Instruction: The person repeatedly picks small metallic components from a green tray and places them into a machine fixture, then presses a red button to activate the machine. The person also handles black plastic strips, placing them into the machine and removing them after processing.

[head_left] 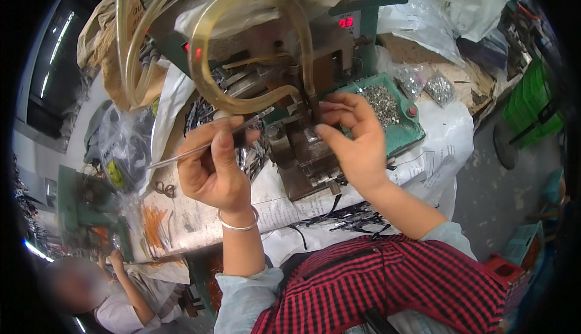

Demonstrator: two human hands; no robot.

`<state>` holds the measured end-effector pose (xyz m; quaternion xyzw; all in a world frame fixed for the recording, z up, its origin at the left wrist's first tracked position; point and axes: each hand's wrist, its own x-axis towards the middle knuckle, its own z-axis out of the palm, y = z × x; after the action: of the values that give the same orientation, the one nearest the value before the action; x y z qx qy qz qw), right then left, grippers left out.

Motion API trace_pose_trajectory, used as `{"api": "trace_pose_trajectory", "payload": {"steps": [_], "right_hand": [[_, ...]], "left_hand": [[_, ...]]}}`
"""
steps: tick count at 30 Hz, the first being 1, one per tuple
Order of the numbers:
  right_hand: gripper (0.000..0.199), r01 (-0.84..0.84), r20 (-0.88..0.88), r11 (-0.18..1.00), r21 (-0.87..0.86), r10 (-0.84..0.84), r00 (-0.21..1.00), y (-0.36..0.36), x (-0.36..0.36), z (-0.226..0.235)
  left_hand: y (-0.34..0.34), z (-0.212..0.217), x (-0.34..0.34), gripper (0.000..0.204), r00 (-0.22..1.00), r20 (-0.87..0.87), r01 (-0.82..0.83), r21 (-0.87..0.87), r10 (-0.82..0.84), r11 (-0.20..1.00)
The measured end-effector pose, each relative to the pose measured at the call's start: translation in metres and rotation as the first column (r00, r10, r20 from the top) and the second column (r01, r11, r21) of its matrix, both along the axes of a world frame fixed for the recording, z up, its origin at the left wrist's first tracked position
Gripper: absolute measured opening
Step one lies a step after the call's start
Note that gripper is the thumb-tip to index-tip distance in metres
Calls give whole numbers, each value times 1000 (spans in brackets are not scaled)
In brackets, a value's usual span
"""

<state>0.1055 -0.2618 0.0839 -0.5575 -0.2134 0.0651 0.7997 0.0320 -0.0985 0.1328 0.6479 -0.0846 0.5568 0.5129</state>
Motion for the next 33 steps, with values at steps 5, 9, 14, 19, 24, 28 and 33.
{"api": "trace_pose_trajectory", "payload": {"steps": [5,9,14,19,24,28,33], "right_hand": [[59,-91,241,955,-282,162,957,-43,-1,32],[30,399,416,743,-537,-177,892,-83,55,-43],[25,459,496,589,-665,-111,861,-118,47,-96],[25,572,490,685,-452,-346,800,-118,90,-80],[22,496,497,598,-629,-181,849,-125,86,-103],[16,634,681,455,-626,-77,728,-109,68,-97],[13,700,743,267,-662,115,659,-103,81,-96]], "left_hand": [[-10,-25,-16,11,977,-86,-107,593,195,798],[-46,-41,-9,25,959,-37,-136,809,281,572],[-44,-58,5,32,978,-19,-107,807,207,580],[-44,-59,9,25,978,36,-151,803,207,577],[-45,-57,11,30,977,-25,-111,793,213,599],[-47,-61,6,30,976,-62,-89,764,210,639],[-52,-66,-25,36,933,-261,-15,656,246,754]]}}
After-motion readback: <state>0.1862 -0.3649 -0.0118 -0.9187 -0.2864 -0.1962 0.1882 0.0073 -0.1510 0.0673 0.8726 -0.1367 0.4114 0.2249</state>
